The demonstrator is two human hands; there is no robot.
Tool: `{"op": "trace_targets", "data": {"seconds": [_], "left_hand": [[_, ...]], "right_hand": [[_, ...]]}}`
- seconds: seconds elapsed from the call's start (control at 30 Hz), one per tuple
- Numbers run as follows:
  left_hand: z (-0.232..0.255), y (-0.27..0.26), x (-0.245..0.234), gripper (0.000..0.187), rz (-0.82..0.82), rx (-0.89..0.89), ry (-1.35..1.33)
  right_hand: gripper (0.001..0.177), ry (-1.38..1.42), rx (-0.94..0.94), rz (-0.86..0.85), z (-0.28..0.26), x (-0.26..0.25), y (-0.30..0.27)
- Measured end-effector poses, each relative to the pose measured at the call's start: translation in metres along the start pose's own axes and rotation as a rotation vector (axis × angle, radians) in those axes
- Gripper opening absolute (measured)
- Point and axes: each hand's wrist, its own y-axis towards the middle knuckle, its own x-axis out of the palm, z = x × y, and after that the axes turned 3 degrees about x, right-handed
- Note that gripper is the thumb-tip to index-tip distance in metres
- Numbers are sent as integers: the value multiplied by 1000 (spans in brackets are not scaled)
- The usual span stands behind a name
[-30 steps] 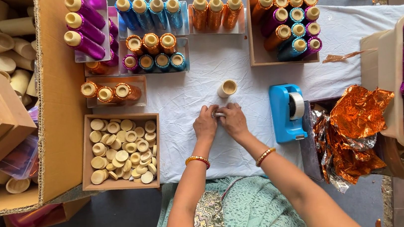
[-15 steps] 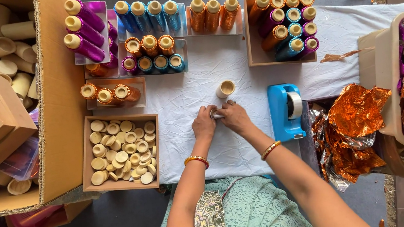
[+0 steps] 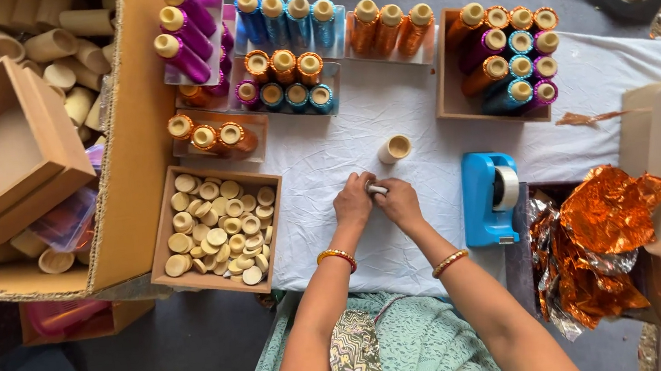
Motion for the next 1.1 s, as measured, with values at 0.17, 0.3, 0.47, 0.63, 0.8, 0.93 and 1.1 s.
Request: {"op": "trace_targets", "data": {"seconds": [0.17,0.3,0.47,0.63,0.8,0.93,1.1], "left_hand": [[10,-1,-12,30,-44,0,-32],[-10,2,15,28,-6,20,-9],[2,1,-3,32,-39,2,1],[12,-2,-14,32,-76,-20,-2],[-1,-2,3,27,-63,-17,5],[4,0,-8,30,-44,-3,-13],[8,-2,-10,34,-59,-7,-27]], "right_hand": [[19,11,36,117,-5,-8,-3],[21,-55,-56,110,-2,-1,-2],[22,-255,-296,-2,-2,-20,13],[20,-450,-447,81,11,-8,13],[19,-232,-220,34,5,-2,2],[17,-61,-124,40,-4,-11,5],[15,-196,-282,162,-3,-14,1]]}}
